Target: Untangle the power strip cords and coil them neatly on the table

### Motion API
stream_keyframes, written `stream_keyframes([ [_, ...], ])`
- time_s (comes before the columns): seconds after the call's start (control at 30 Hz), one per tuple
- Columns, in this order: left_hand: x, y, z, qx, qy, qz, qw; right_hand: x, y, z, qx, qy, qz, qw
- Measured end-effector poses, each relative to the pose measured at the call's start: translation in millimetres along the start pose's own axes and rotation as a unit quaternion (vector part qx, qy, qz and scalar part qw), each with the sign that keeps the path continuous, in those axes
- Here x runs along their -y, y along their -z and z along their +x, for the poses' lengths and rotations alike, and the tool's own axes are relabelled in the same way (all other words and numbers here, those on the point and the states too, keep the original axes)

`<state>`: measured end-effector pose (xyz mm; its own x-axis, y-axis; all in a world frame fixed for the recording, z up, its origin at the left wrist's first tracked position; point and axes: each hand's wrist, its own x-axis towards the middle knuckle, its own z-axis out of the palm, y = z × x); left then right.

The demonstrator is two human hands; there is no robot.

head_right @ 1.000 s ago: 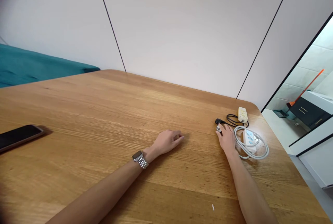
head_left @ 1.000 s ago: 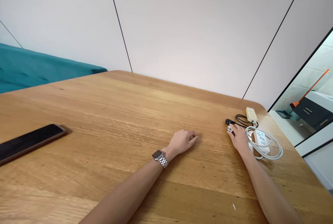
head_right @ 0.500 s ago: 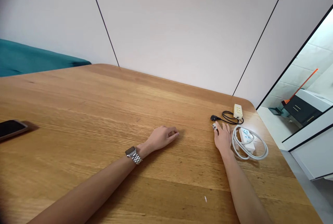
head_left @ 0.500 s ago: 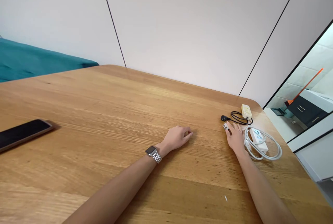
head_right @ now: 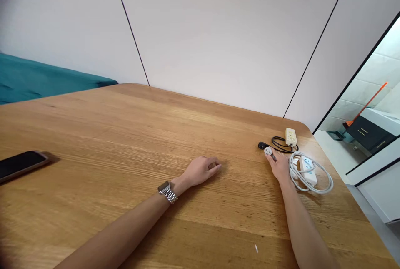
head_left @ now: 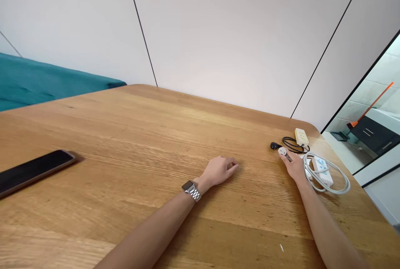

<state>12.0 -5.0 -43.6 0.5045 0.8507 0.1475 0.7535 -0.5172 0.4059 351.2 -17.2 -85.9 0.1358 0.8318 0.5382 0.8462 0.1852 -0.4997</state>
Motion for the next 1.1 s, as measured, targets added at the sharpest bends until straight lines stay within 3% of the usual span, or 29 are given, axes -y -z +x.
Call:
stream_keyframes([
  [0.17,0.2,0.0,-1.9,0.003,0.000,-0.005,1.000,2.7,0.7,1.1,0.005,-0.097,0.120,0.988],
  [0.37,0.5,0.0,-1.7,0.004,-0.004,-0.005,1.000,1.9,0.1,2.5,0.018,-0.088,0.198,0.976],
  [0.67,0.2,0.1,-1.7,0.003,-0.013,-0.001,1.000,-1.7,-4.5,2.7,0.014,-0.024,0.086,0.996],
  [0.8,0.4,0.3,-1.9,0.005,-0.021,0.001,1.000,4.7,-1.4,2.4,0.016,-0.044,0.009,0.999],
  [1.1,0.8,0.2,-2.1,0.003,-0.027,0.004,1.000,9.4,1.6,3.1,0.008,-0.059,-0.019,0.998],
])
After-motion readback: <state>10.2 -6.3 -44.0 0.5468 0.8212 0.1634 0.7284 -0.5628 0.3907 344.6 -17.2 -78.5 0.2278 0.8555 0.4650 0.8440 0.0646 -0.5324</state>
